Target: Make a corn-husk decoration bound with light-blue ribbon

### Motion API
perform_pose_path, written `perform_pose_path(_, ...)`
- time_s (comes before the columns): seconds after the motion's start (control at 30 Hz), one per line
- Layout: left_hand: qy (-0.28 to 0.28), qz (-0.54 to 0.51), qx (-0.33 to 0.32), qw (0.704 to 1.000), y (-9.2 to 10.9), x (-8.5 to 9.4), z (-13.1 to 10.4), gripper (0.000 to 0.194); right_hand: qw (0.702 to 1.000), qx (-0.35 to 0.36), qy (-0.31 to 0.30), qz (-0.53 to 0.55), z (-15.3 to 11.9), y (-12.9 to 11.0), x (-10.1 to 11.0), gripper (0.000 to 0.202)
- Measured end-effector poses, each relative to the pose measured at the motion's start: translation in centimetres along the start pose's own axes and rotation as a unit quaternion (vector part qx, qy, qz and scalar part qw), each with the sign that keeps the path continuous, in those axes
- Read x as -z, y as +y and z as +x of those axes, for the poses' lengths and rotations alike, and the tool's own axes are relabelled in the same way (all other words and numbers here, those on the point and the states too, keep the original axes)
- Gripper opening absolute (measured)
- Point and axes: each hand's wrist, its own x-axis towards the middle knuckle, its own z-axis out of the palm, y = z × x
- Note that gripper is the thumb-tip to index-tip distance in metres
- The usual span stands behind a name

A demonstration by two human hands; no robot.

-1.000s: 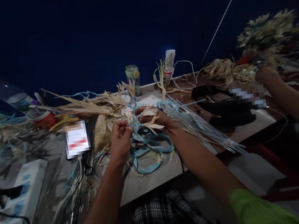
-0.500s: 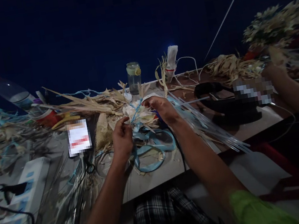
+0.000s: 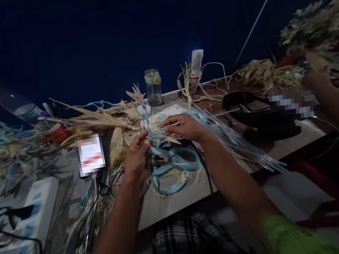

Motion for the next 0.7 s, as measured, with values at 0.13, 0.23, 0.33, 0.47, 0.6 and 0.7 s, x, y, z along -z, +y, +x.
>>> perform_pose_path(0.13, -0.045, -0.042, 0.028, 0.998, 0.4, -0.2, -0.3, 0.039, 0.996, -0.05, -0.045, 0.066, 0.4, 1.2, 0.7, 0.032)
perform_pose_path(0.23, -0.074, -0.037, 0.035, 0.996, 0.2, -0.2, -0.4, 0.04, 0.991, -0.054, -0.081, 0.09, 0.7, 2.1, 1.1, 0.031)
perform_pose_path(0.33, -0.098, -0.014, 0.038, 0.994, -0.1, -0.1, -0.4, 0.04, 0.989, -0.044, -0.114, 0.086, 0.7, 2.4, 1.4, 0.03)
perform_pose_path(0.47, -0.107, 0.029, 0.049, 0.993, -0.5, 0.2, -0.2, 0.039, 0.982, -0.051, -0.156, 0.096, 0.6, 2.3, 1.4, 0.028)
perform_pose_path(0.6, -0.115, 0.04, 0.053, 0.991, -0.7, 0.2, -0.1, 0.035, 0.978, -0.069, -0.134, 0.144, 0.7, 2.4, 0.7, 0.02)
perform_pose_path(0.7, -0.114, 0.038, 0.048, 0.992, -0.7, 0.2, -0.1, 0.034, 0.971, -0.084, -0.106, 0.196, 0.9, 2.7, 0.0, 0.02)
